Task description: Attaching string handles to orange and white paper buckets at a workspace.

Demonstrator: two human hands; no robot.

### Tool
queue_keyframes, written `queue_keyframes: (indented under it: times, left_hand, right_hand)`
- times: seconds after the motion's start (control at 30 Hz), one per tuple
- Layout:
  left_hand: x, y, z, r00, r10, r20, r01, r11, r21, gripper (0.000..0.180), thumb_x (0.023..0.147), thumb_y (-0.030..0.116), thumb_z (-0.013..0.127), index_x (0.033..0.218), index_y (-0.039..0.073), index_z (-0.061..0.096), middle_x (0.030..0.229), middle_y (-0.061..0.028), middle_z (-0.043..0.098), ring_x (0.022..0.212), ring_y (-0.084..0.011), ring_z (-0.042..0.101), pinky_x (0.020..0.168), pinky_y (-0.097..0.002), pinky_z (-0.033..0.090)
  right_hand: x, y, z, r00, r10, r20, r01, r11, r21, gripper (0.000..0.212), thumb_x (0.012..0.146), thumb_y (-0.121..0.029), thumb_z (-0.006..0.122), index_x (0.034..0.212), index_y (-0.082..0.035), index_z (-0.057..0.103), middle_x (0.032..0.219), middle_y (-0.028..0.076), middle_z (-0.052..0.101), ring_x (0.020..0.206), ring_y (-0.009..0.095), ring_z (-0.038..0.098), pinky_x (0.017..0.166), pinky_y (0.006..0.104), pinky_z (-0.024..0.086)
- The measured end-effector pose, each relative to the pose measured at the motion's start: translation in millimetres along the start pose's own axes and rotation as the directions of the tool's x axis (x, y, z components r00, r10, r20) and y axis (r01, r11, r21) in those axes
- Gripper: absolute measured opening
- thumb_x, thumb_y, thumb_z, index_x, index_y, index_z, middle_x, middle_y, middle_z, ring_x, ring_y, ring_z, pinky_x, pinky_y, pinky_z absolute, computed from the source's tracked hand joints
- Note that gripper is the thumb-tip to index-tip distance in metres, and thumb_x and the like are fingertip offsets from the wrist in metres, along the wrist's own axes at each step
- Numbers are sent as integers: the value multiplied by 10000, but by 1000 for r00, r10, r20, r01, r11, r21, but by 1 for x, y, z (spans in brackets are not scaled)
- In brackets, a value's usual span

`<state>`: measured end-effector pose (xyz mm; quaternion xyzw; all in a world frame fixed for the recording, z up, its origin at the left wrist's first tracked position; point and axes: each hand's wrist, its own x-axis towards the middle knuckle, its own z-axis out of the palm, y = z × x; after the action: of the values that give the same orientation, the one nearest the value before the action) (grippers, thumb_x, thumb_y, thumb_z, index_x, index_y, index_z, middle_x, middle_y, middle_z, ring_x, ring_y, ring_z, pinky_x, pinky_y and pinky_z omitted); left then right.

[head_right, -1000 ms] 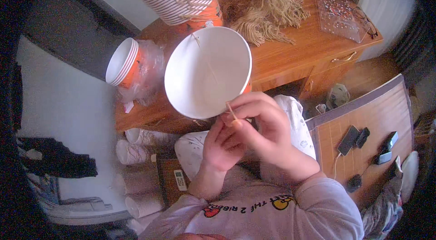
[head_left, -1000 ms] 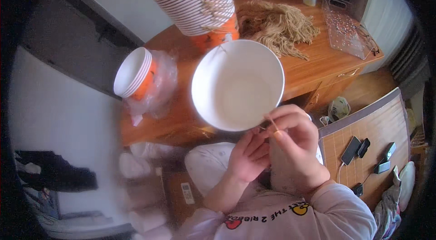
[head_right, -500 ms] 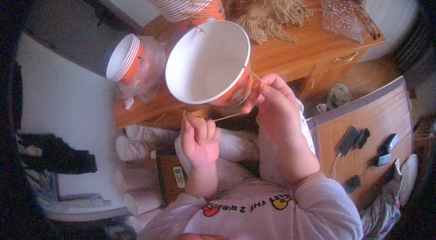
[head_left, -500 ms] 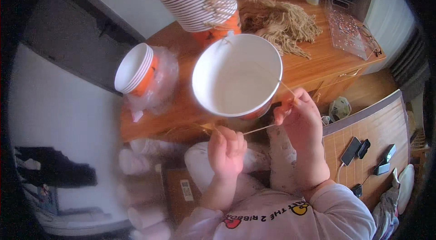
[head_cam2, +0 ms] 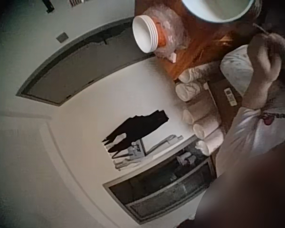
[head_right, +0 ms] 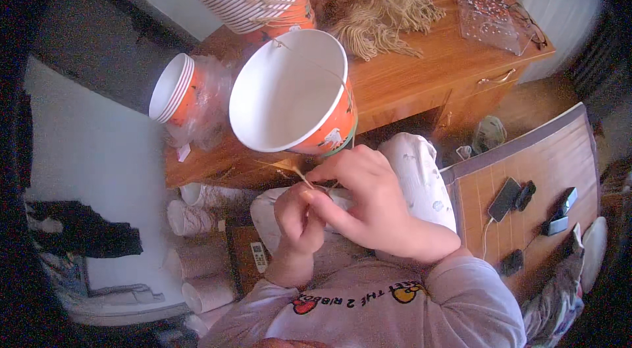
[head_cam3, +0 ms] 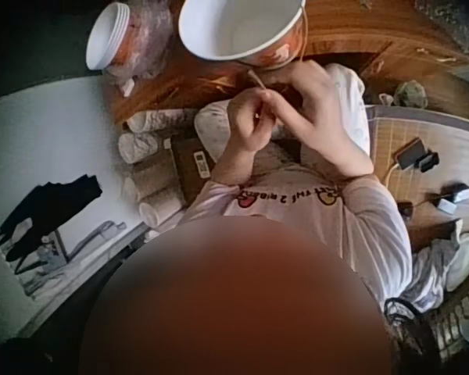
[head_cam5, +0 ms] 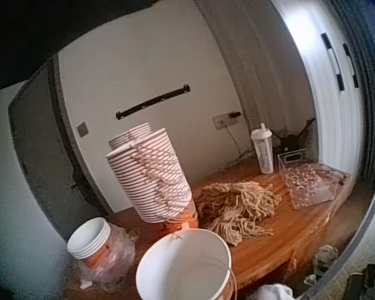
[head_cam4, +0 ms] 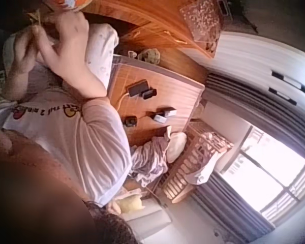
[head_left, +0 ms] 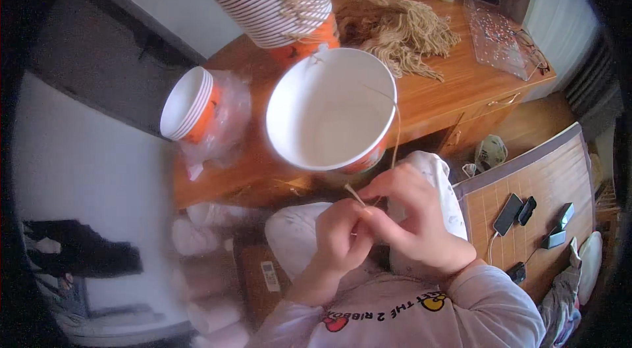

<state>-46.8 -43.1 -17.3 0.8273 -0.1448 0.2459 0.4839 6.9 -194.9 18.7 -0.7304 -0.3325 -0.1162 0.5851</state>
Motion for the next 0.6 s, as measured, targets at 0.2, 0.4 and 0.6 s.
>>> queue_keyframes:
  times: [0.2, 0.4, 0.6]
  left_hand:
    - [2, -1, 4, 1000, 0, -19, 2, 993, 115, 64, 796, 59, 632, 840, 37, 590, 662, -105, 548, 545, -278, 546, 483, -353, 414]
    - [6, 1, -7, 978, 20, -206, 12, 988, 152, 249, 820, 59, 656, 1056, -17, 627, 697, -24, 601, 514, -69, 515, 459, -219, 392]
    - [15, 6, -17, 910, -43, -413, 32, 999, -33, 292, 879, 85, 546, 1141, -42, 520, 744, 7, 479, 640, -53, 398, 587, -199, 299]
  right_hand:
    - [0, 8, 9, 999, 18, -40, -18, 1000, -5, 103, 772, -140, 722, 842, -85, 670, 786, 51, 658, 759, 259, 595, 690, 360, 427]
    - [8, 11, 17, 970, -24, -241, 7, 997, -71, 96, 749, -70, 732, 812, -89, 662, 791, 39, 665, 729, 232, 582, 668, 345, 420]
    - [12, 17, 28, 940, -128, -315, 55, 971, -231, 145, 708, -78, 760, 796, -103, 647, 768, 17, 646, 711, 213, 553, 635, 336, 378]
